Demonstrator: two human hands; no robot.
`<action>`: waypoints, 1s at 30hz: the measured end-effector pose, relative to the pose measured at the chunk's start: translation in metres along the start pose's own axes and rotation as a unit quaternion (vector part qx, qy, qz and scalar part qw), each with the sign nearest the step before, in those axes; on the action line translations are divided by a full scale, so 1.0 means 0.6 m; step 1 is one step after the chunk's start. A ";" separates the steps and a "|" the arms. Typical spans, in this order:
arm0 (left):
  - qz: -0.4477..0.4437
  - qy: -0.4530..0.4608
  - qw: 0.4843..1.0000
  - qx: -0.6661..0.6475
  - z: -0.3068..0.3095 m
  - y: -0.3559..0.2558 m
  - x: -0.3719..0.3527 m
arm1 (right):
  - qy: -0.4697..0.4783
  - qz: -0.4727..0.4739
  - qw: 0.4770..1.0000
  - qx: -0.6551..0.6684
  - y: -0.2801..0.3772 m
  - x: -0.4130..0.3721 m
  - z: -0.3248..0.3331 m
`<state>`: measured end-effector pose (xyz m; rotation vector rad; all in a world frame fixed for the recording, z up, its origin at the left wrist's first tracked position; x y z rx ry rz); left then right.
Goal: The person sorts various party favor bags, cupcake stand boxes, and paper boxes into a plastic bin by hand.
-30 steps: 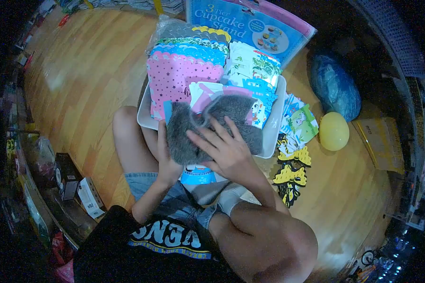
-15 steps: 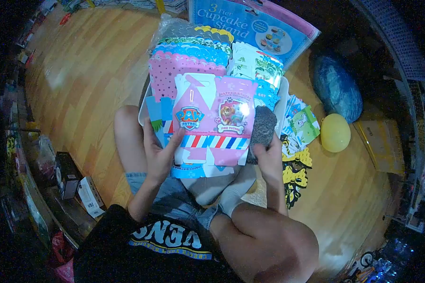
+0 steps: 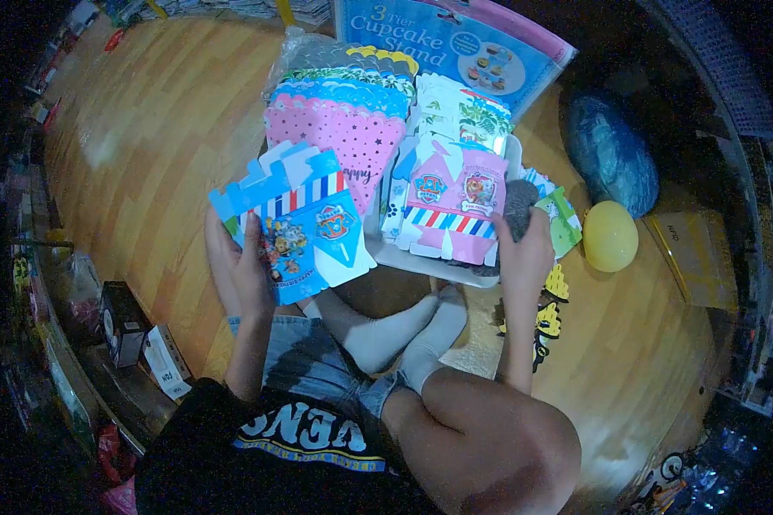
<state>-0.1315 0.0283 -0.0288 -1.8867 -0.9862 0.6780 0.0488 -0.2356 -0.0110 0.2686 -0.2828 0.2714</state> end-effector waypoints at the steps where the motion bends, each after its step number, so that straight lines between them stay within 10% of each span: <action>1: -0.002 -0.004 1.000 0.002 -0.004 -0.007 -0.002 | 0.003 0.003 1.000 0.003 0.000 -0.003 0.005; 6: 0.025 0.011 0.999 -0.021 -0.009 0.011 -0.013 | -0.167 -0.126 0.905 0.371 0.013 -0.024 0.093; 8: 0.023 0.064 0.997 0.021 -0.036 0.015 -0.022 | -0.369 -0.119 0.757 0.525 0.017 -0.046 0.118; 10: 0.061 0.076 0.995 -0.017 -0.065 0.026 -0.038 | -0.182 -0.074 0.712 0.674 0.042 -0.092 0.132; 11: 0.095 0.084 0.991 -0.051 -0.076 0.032 -0.048 | -0.019 0.183 0.826 0.533 0.040 -0.086 0.114; 12: 0.094 0.083 0.991 -0.052 -0.080 0.044 -0.059 | 0.148 0.418 0.835 0.326 0.069 -0.070 0.100; 16: 0.137 0.170 0.974 0.060 -0.024 0.107 -0.106 | 0.180 0.532 0.802 0.203 0.188 -0.066 0.062; 21: 0.072 0.142 0.987 0.040 -0.035 0.061 -0.101 | 0.117 0.331 0.901 0.255 0.166 -0.052 0.004; 23: 0.174 0.104 0.975 -0.087 -0.070 0.009 -0.086 | 0.175 0.200 0.900 0.346 0.123 -0.045 -0.029; 28: 0.085 0.158 0.984 0.022 -0.070 -0.005 -0.069 | 0.223 -0.047 0.804 0.549 0.041 -0.043 -0.031; 30: 0.068 0.137 0.988 0.024 -0.072 -0.006 -0.065 | 0.180 -0.165 0.619 0.746 0.020 -0.039 -0.020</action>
Point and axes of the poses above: each hand's wrist, its own x-axis towards the middle knuckle, its own z-axis out of the back of the hand, y = z × x, the point moved 2 cm from there along x, towards the middle knuckle, and after that the axes turned 6 degrees about -x, right-handed, at the moved point
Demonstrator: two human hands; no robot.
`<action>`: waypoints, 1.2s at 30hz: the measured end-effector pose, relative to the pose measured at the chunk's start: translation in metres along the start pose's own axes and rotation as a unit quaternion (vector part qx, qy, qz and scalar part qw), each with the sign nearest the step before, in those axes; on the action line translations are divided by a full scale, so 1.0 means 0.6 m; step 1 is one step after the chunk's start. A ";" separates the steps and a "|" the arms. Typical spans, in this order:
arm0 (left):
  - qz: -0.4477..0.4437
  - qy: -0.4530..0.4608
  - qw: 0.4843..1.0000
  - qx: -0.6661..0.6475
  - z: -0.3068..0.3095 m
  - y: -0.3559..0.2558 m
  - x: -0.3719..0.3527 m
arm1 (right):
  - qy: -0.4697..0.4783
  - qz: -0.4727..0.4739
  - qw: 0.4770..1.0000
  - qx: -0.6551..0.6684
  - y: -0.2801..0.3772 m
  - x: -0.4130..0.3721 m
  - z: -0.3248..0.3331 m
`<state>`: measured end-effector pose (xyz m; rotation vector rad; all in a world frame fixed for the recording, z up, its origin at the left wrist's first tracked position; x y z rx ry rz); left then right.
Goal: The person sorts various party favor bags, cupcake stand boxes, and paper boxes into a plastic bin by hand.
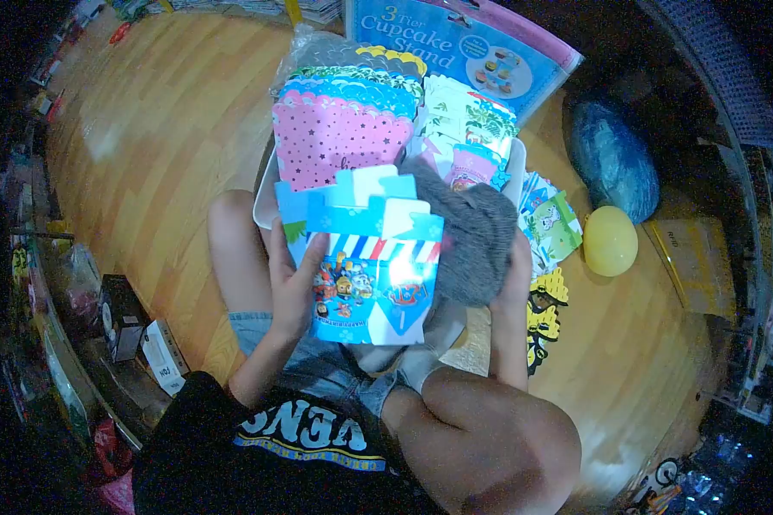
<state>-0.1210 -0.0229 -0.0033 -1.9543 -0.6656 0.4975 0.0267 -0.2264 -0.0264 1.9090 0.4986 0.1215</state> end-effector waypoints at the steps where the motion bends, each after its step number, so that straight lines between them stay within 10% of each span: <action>1: -0.017 -0.022 1.000 0.005 0.000 -0.003 0.003 | -0.001 0.001 1.000 -0.001 0.001 -0.001 0.001; 5: -0.044 -0.036 0.998 -0.002 0.003 -0.008 0.011 | 0.049 -0.055 0.993 0.092 -0.030 -0.006 0.028; 7: -0.055 -0.036 0.998 0.010 -0.001 -0.008 0.010 | 0.032 -0.063 0.983 -0.168 -0.055 -0.012 0.006; 11: -0.076 -0.035 0.994 0.064 -0.015 -0.006 0.001 | 0.157 -0.093 0.961 -0.207 -0.020 -0.030 -0.072; 20: 0.012 -0.044 0.998 -0.049 0.021 0.009 0.032 | -0.064 0.127 0.958 -0.249 0.024 -0.034 -0.025; 23: 0.074 -0.032 0.995 -0.057 0.018 0.015 0.029 | 0.037 0.125 0.890 -0.437 0.048 -0.037 -0.065; 25: 0.129 0.012 0.986 -0.109 0.005 0.020 0.017 | 0.236 0.334 0.727 -0.551 0.030 -0.018 -0.064; 33: 0.013 0.009 1.000 0.001 0.016 0.024 0.022 | 0.060 0.329 0.868 -0.368 0.068 -0.038 -0.084; 36: 0.028 0.039 0.999 -0.011 -0.011 0.033 0.007 | 0.365 0.328 0.690 -0.533 0.042 -0.035 -0.118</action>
Point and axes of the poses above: each hand's wrist, its own x-axis towards the middle knuckle, its own z-axis out of the back of the hand, y = z × x, the point moved 2 cm from there along x, towards the middle knuckle, and after that the axes turned 6 degrees about -x, right-handed, at the moved point
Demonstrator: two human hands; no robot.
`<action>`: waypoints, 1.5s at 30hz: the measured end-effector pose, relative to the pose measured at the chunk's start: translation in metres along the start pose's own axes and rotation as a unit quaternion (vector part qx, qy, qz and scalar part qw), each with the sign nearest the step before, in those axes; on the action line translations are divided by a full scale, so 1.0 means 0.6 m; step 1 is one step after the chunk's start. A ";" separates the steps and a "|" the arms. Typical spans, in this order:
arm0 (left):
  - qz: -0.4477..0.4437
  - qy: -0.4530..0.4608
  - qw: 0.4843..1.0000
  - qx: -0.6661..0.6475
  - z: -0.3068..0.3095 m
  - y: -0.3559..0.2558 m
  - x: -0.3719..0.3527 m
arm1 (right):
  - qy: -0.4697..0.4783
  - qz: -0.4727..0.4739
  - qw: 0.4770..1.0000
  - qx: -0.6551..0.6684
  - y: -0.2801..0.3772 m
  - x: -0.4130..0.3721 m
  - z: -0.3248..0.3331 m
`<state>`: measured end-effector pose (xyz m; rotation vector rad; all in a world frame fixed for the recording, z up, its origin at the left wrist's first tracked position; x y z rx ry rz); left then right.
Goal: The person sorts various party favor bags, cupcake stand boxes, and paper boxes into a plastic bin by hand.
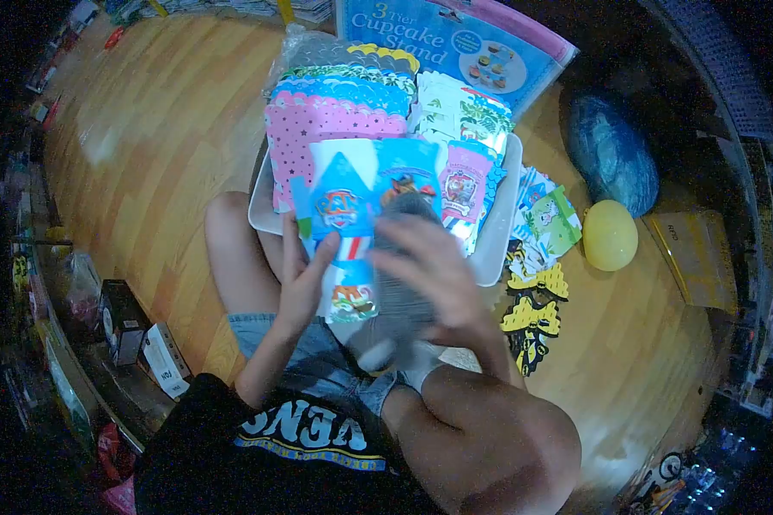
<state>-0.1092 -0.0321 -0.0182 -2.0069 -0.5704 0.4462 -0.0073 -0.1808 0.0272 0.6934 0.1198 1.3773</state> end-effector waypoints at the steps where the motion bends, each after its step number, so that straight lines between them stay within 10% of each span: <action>1: -0.020 0.025 0.999 0.026 -0.007 0.003 -0.006 | 0.110 -0.012 0.994 -0.028 0.032 0.026 -0.001; 7: 0.002 0.064 0.991 0.116 -0.020 -0.013 -0.036 | 0.012 -0.099 0.978 -0.182 -0.011 0.028 -0.024; 9: -0.003 0.099 0.994 0.036 -0.027 -0.029 -0.045 | -0.186 -0.211 0.959 0.043 -0.048 0.009 -0.037; 15: 0.001 0.063 0.998 0.025 -0.002 -0.021 -0.029 | -0.280 -0.401 0.771 0.408 -0.072 -0.047 -0.016; 19: -0.001 0.012 1.000 0.022 0.010 -0.018 -0.009 | -0.221 -0.359 0.874 0.241 -0.064 -0.052 -0.007; 23: -0.032 -0.038 0.998 0.040 0.028 -0.019 0.001 | -0.377 -0.423 0.793 0.223 -0.101 -0.072 0.027; 31: -0.088 -0.062 0.992 0.067 0.070 -0.033 -0.001 | -0.270 -0.405 0.860 -0.154 -0.148 -0.084 0.038; 33: -0.062 -0.081 0.994 0.041 0.077 -0.029 -0.002 | -0.401 -0.374 0.836 0.022 -0.132 -0.079 0.032; 35: -0.251 0.064 0.955 0.147 0.070 -0.039 0.003 | -0.414 -0.370 0.828 0.076 -0.116 -0.082 0.023; 37: -0.245 0.043 0.961 0.118 0.054 -0.043 0.005 | -0.310 -0.459 0.727 0.405 -0.116 -0.090 -0.010; 41: -0.399 0.129 0.897 0.141 0.041 -0.063 0.002 | -0.190 -0.542 0.673 0.466 -0.041 -0.058 -0.037; 45: -0.323 0.046 0.933 0.152 0.010 -0.062 0.000 | -0.085 -0.375 0.744 0.547 -0.038 -0.080 -0.078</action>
Point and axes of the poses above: each hand's wrist, its own x-axis towards the middle knuckle, its own z-axis out of the back of the hand, y = z × x, the point moved 2 cm from there along x, towards the middle knuckle, and after that the axes turned 6 degrees about -x, right-handed, at the moved point
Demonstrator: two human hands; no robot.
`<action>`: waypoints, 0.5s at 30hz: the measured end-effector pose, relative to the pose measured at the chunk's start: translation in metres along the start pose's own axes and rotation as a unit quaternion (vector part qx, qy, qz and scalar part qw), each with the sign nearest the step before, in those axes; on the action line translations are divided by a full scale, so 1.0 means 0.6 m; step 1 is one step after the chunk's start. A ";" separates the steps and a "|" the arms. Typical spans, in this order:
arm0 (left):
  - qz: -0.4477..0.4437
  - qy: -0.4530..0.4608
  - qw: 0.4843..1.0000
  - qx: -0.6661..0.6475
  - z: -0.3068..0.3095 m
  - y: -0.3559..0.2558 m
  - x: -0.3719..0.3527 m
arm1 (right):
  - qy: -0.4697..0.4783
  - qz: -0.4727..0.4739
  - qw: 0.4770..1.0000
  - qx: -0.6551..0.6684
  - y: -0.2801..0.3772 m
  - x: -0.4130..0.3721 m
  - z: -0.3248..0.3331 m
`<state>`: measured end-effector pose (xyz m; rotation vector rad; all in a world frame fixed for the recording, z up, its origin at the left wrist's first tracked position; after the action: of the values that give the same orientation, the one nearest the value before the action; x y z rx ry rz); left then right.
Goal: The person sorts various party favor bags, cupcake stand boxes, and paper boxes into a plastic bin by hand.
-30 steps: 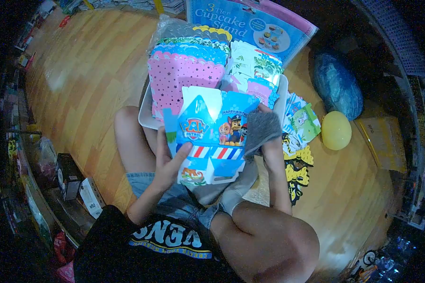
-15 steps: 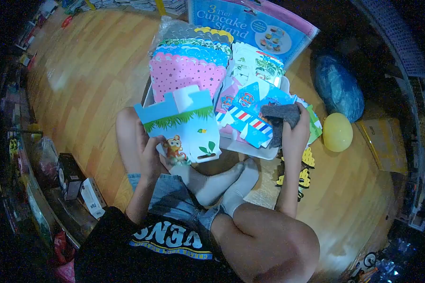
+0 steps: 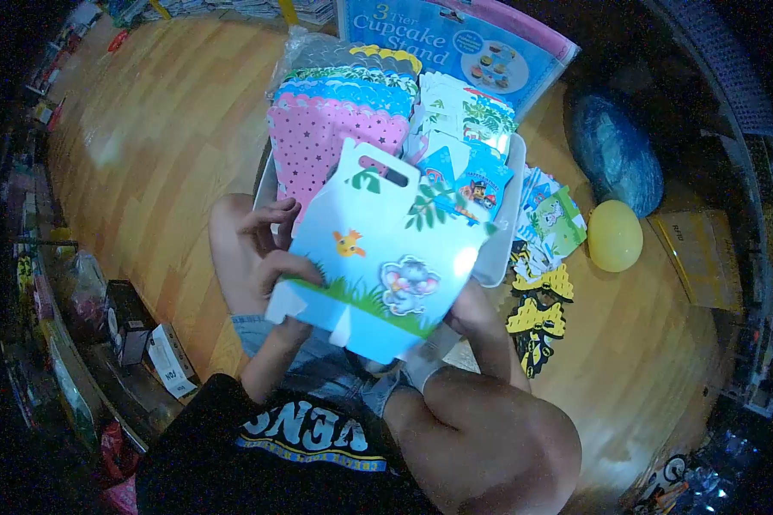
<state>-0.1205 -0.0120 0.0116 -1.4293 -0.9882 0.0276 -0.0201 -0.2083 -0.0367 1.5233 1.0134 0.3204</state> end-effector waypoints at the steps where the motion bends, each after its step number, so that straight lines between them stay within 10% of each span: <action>1: -0.036 0.021 0.995 0.087 -0.004 0.005 -0.001 | 0.050 0.012 0.986 0.162 0.000 0.005 0.007; 4: -0.097 0.022 0.976 0.195 -0.018 0.022 -0.012 | -0.150 0.045 0.898 0.410 0.099 0.003 -0.067; 6: -0.093 0.049 0.962 0.251 -0.022 0.008 -0.018 | -0.097 0.061 0.896 0.428 0.047 0.003 -0.032; 8: -0.109 0.023 0.958 0.265 -0.023 0.005 -0.018 | 0.045 0.097 0.982 0.158 0.016 0.003 -0.011; 15: 0.190 0.098 0.974 -0.074 -0.015 0.033 -0.038 | -0.084 0.084 0.988 0.103 0.046 0.009 -0.025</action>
<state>-0.1189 -0.0281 -0.0159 -1.7071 -0.5532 0.0933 -0.0163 -0.1917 -0.0099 1.7964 0.8063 0.2045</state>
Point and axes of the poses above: each hand's wrist, its own x-axis towards the middle knuckle, its own z-axis out of the back of the hand, y = z × x, the point moved 2 cm from there along x, towards the middle knuckle, and after that the axes turned 6 degrees about -x, right-handed, at the moved point
